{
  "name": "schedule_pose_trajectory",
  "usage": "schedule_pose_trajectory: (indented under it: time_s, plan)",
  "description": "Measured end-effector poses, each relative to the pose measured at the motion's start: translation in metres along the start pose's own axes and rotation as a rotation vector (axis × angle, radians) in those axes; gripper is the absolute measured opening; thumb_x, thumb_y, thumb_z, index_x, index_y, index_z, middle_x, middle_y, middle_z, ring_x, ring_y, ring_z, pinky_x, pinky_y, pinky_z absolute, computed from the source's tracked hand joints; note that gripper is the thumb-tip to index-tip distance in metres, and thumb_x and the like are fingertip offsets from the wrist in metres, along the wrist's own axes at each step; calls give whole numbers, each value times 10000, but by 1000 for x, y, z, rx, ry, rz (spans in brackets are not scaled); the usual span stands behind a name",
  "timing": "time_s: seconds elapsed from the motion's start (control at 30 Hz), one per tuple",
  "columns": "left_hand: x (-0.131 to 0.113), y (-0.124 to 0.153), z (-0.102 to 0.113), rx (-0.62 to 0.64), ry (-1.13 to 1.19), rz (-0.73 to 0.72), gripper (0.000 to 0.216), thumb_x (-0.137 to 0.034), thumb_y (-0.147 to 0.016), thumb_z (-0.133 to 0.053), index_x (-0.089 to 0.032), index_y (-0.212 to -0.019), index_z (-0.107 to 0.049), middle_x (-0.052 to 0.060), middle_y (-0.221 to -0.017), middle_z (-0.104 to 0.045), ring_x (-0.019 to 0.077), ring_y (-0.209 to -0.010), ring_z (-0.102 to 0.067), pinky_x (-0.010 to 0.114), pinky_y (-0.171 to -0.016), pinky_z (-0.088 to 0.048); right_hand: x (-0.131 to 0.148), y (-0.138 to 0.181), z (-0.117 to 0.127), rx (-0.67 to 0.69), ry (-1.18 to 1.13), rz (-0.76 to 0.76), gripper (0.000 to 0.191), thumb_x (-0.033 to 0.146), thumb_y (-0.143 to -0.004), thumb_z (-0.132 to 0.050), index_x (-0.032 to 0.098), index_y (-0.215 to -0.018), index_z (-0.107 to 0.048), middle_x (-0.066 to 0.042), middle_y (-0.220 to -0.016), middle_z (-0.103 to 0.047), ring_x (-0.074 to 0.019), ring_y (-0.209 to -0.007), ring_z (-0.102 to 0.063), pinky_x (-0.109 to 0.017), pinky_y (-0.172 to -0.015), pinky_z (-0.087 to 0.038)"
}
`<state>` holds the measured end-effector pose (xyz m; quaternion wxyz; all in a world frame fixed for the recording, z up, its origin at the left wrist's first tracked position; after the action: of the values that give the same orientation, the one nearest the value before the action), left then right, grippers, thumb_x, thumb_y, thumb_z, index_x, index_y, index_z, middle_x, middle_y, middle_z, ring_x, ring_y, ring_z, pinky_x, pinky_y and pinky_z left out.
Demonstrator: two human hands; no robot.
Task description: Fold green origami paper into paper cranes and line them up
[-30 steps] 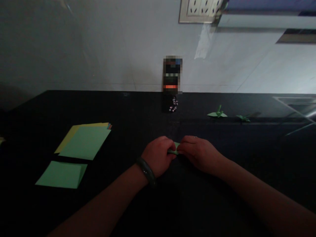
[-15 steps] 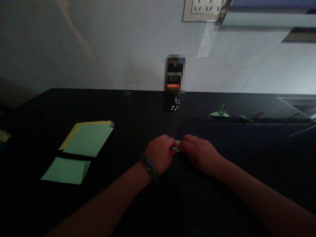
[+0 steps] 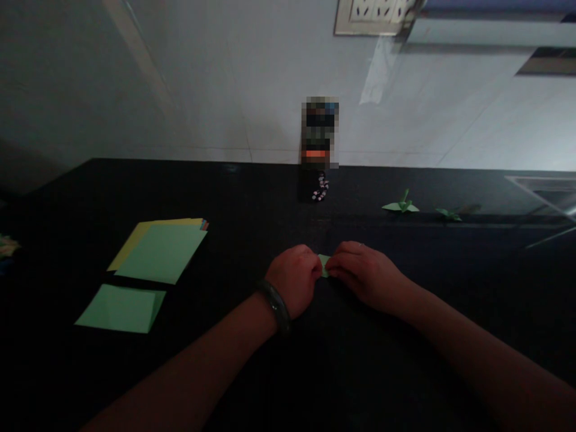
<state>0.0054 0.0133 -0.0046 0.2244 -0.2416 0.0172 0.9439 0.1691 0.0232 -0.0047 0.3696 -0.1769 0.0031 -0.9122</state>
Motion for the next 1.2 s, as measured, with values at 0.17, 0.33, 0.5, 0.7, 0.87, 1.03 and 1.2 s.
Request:
schedule_pose_trajectory:
  time_s: [0.17, 0.33, 0.5, 0.7, 0.87, 1.03, 1.2]
  plan:
    - [-1, 0, 4, 21, 7, 28, 104, -173, -767, -523, -161, -787, -624, 33, -829, -598, 156, -789, -552, 288, -719, -444, 1, 0, -1, -17, -4, -16, 203, 186, -856, -431, 138, -814, -624, -62, -776, -548, -156, -749, -515, -274, -686, -406]
    - [-2, 0, 4, 21, 6, 31, 135, -184, -779, -510, -166, -765, -644, 36, -838, -603, 158, -804, -558, 297, -739, -443, 10, -2, -2, -16, 18, -105, 195, 163, -842, -430, 150, -808, -621, -61, -783, -544, -166, -758, -504, -284, -685, -397]
    - [-1, 0, 1, -1, -7, 2, 185, -175, -804, -465, -154, -748, -640, 42, -820, -597, 154, -782, -557, 295, -728, -442, 15, -2, -4, -55, -5, -213, 187, 157, -829, -446, 157, -761, -620, -54, -756, -541, -166, -747, -499, -287, -690, -394]
    - [-1, 1, -1, -11, -34, -11, 199, -164, -816, -432, -145, -748, -618, 51, -833, -579, 158, -784, -546, 298, -734, -444, 11, -1, -2, -30, -101, -188, 162, 154, -820, -473, 159, -766, -626, -41, -745, -547, -156, -741, -509, -280, -684, -399]
    - [-1, 1, -1, 6, -46, -14, 207, -158, -823, -411, -144, -759, -607, 55, -832, -574, 159, -778, -544, 304, -730, -447, 8, -1, -2, -50, -108, -168, 128, 158, -807, -504, 165, -781, -628, -41, -767, -551, -159, -762, -512, -285, -697, -402]
    - [-1, 0, 0, 17, -15, -6, 173, -169, -808, -455, -149, -765, -621, 48, -834, -575, 157, -801, -544, 297, -748, -448, 11, -2, -5, -33, -47, -188, 172, 134, -825, -451, 154, -774, -614, -51, -759, -538, -159, -742, -502, -280, -682, -396]
    - [-3, -1, 0, 23, -23, 16, 174, -165, -808, -456, -141, -770, -624, 52, -836, -577, 165, -804, -547, 307, -755, -447, 17, -3, -4, -26, 0, -210, 188, 111, -822, -424, 145, -762, -599, -58, -753, -532, -164, -738, -496, -282, -684, -389]
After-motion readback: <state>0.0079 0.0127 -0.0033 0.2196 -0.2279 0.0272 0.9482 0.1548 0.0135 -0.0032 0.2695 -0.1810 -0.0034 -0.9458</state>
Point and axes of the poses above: each hand's wrist, its own y-axis away from the middle knuckle, its own z-axis out of the back of the hand, x = y × z, the point moved 1 cm from there along -y, towards the middle knuckle
